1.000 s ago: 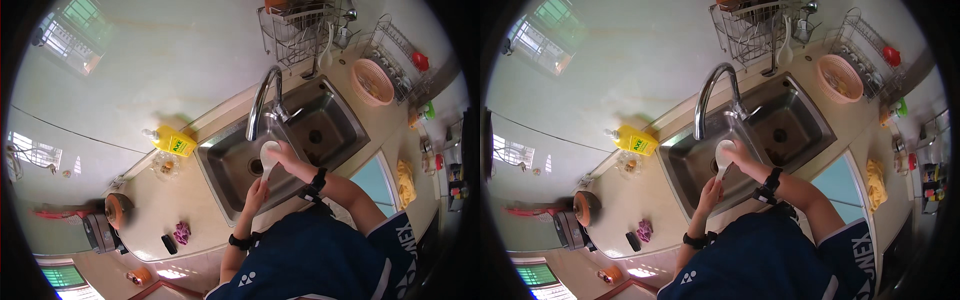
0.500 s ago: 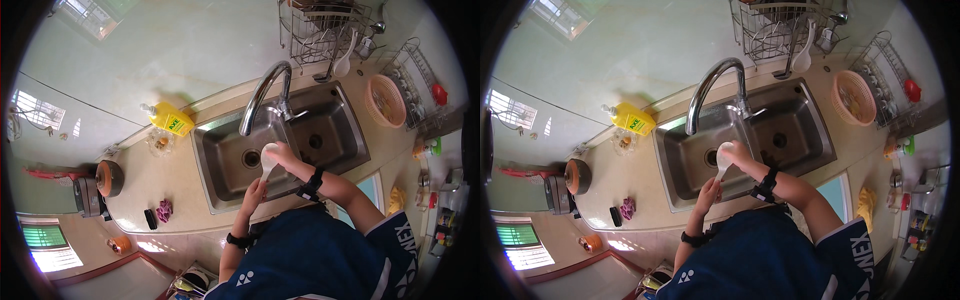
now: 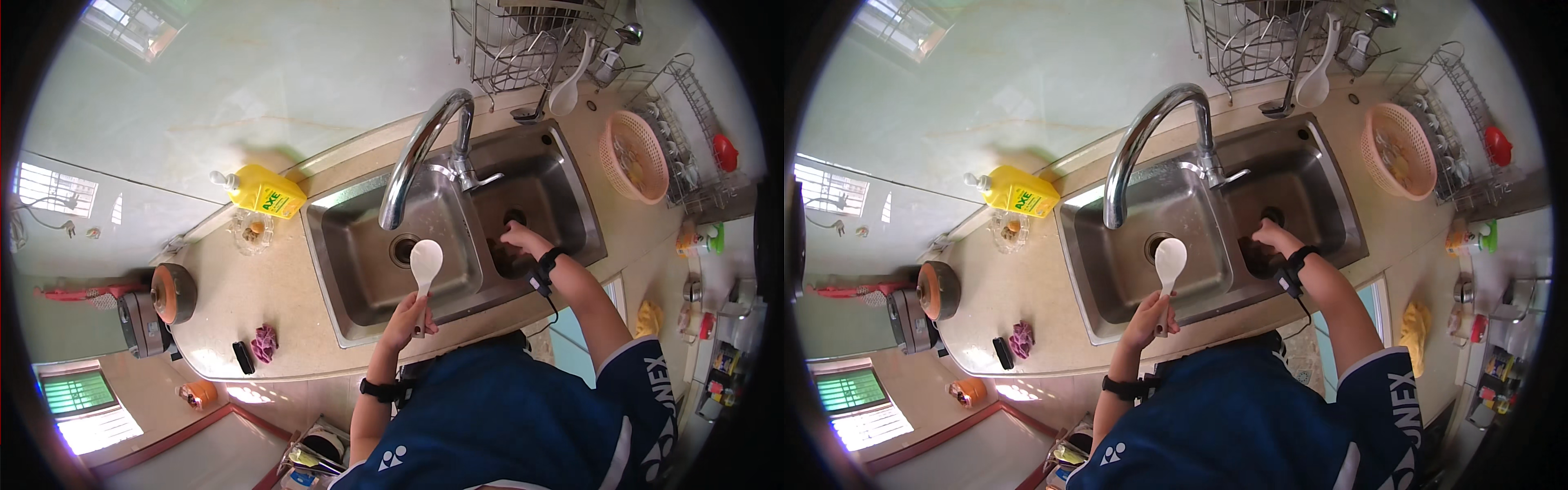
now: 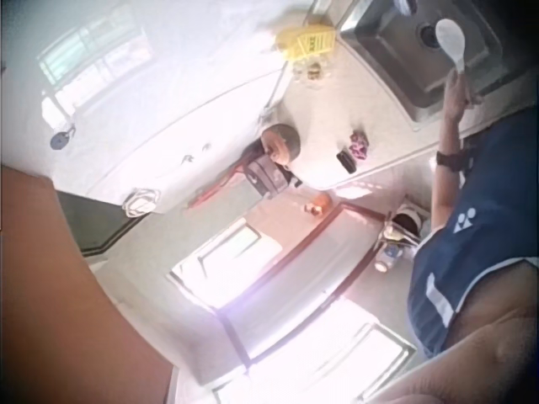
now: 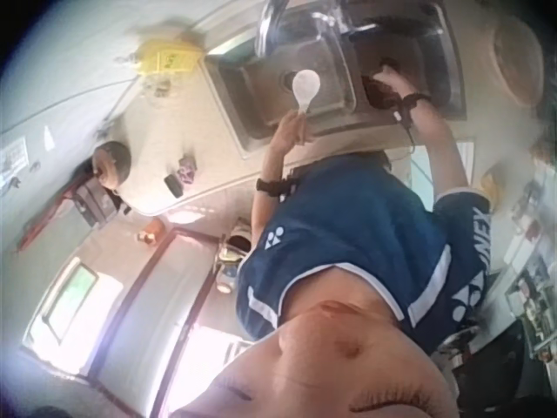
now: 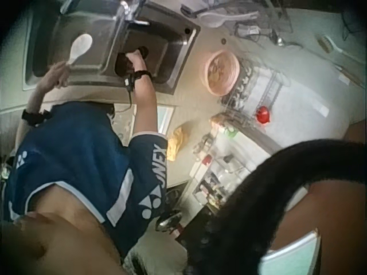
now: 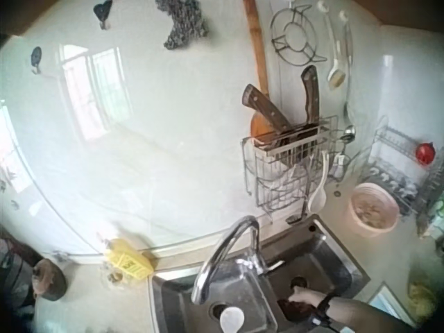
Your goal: The recorder places glasses in a drying rack and then cleans a rice paddle.
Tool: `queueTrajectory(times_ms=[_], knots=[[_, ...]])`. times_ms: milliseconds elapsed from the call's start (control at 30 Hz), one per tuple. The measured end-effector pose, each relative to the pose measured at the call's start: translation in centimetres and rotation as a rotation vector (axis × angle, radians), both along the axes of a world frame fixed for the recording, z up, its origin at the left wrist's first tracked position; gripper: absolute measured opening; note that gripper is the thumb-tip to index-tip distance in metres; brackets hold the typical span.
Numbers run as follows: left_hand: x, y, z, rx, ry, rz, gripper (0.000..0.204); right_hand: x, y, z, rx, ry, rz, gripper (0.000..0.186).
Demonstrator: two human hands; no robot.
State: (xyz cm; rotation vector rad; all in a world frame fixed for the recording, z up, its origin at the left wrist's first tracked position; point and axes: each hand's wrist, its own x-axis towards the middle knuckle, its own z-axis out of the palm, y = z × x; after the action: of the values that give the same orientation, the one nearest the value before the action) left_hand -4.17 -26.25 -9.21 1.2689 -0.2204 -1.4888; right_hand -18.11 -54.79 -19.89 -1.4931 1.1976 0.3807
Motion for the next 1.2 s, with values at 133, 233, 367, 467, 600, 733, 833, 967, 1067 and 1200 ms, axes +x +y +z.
queueTrajectory(times_ms=[133,233,367,467,600,733,833,967,1067,1200], knots=[[-0.1,-0.4,0.3,0.087,0.125,0.053,0.016,-0.6,0.8,-3.9,-0.171,0.176,0.501,0.056],[0.7,-0.2,-1.1,0.005,0.157,-0.004,0.015,0.0,1.4,-4.6,-0.107,0.216,0.619,0.045],[1.3,-0.8,-0.4,0.017,0.123,-0.031,0.021,0.9,2.6,-3.8,-0.06,0.098,0.662,0.039],[1.1,-2.2,0.0,0.058,0.113,-0.005,0.023,-1.2,1.5,-2.5,-0.14,-0.101,0.55,0.041],[0.8,-3.2,0.6,0.118,0.144,0.093,0.022,-3.6,1.9,-1.3,-1.025,-0.42,0.51,0.04],[1.0,-2.7,-1.4,0.064,0.146,0.032,0.021,-2.3,3.4,4.7,-0.31,-0.633,-0.046,0.038],[0.8,-2.3,-1.8,0.045,0.136,-0.001,0.022,0.5,5.1,8.7,-0.321,-0.665,-0.098,0.029],[0.4,-2.1,-1.7,0.074,0.092,0.01,0.024,4.2,8.3,11.0,-0.425,-0.683,0.153,0.022],[0.3,-2.0,-1.5,0.121,0.018,0.031,0.024,6.1,10.8,11.1,-0.518,-0.695,0.486,0.019],[0.0,-2.1,-2.5,0.18,-0.154,0.085,0.02,7.4,13.3,9.3,-0.793,-0.786,0.743,0.014]])
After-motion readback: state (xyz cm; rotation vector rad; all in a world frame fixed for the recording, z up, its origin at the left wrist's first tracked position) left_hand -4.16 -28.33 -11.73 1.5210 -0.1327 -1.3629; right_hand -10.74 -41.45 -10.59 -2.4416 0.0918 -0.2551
